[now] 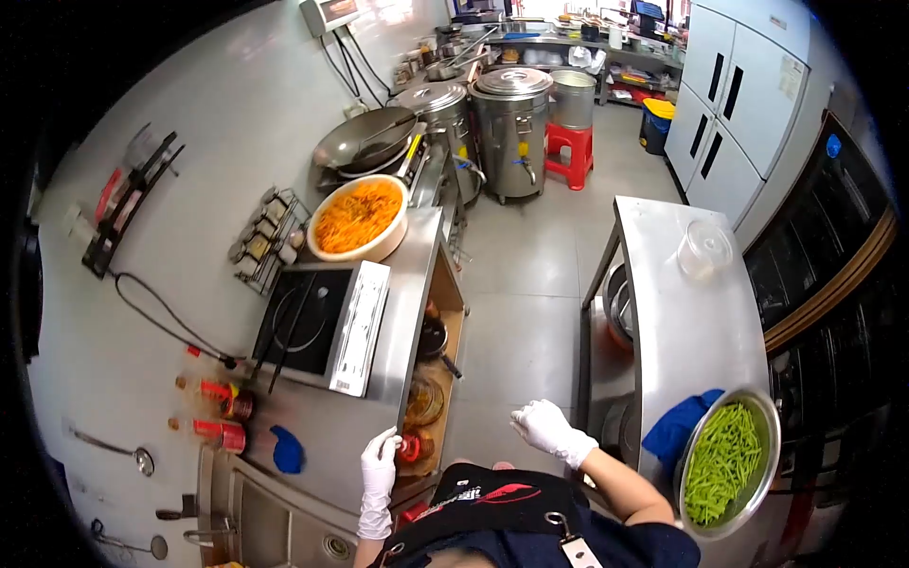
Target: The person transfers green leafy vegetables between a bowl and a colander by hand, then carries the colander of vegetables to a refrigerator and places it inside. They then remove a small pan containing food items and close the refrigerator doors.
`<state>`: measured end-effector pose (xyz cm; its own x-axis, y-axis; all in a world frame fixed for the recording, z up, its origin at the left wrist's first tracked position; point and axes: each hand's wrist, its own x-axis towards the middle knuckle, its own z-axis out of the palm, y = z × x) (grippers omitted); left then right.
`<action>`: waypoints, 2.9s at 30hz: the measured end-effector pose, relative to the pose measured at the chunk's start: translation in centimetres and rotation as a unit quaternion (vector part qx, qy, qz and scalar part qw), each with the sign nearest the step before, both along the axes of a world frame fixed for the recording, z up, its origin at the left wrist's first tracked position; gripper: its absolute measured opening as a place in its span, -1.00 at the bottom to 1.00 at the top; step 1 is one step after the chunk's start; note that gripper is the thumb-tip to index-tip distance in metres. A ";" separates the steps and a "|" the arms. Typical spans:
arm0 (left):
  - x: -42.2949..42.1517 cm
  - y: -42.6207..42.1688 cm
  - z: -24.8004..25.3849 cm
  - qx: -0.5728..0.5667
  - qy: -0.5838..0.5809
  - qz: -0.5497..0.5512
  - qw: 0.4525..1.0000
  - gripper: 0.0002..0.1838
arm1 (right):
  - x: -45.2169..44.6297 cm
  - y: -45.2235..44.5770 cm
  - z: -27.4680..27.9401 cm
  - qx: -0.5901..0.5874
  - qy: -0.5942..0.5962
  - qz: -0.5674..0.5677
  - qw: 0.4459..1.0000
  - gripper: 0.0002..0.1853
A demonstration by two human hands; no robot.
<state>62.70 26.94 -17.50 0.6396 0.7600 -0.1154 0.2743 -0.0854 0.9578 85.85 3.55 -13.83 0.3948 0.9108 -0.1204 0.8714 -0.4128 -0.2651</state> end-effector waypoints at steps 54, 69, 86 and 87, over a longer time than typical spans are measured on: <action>149.2 11.7 6.5 0.158 -0.102 -0.495 0.848 -0.76 | 109.9 1.1 -2.9 -0.064 0.123 -0.583 0.800 -0.62; 187.1 3.5 9.0 0.143 -0.070 -0.289 0.944 -0.76 | 156.7 -15.2 1.7 -0.145 0.027 -0.450 0.881 -0.66; 225.0 6.0 10.6 0.157 -0.071 -0.239 0.956 -0.77 | 205.3 -9.1 4.0 -0.165 0.071 -0.338 0.924 -0.59; 227.1 6.1 10.7 0.162 -0.080 -0.251 0.951 -0.77 | 207.7 -8.9 4.1 -0.168 0.073 -0.339 0.923 -0.58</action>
<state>289.80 33.02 -6.81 0.9208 0.3335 0.2020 -0.0258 -0.4649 0.8850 293.58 -5.35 -9.68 0.8179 0.3615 -0.4476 0.3477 -0.9304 -0.1161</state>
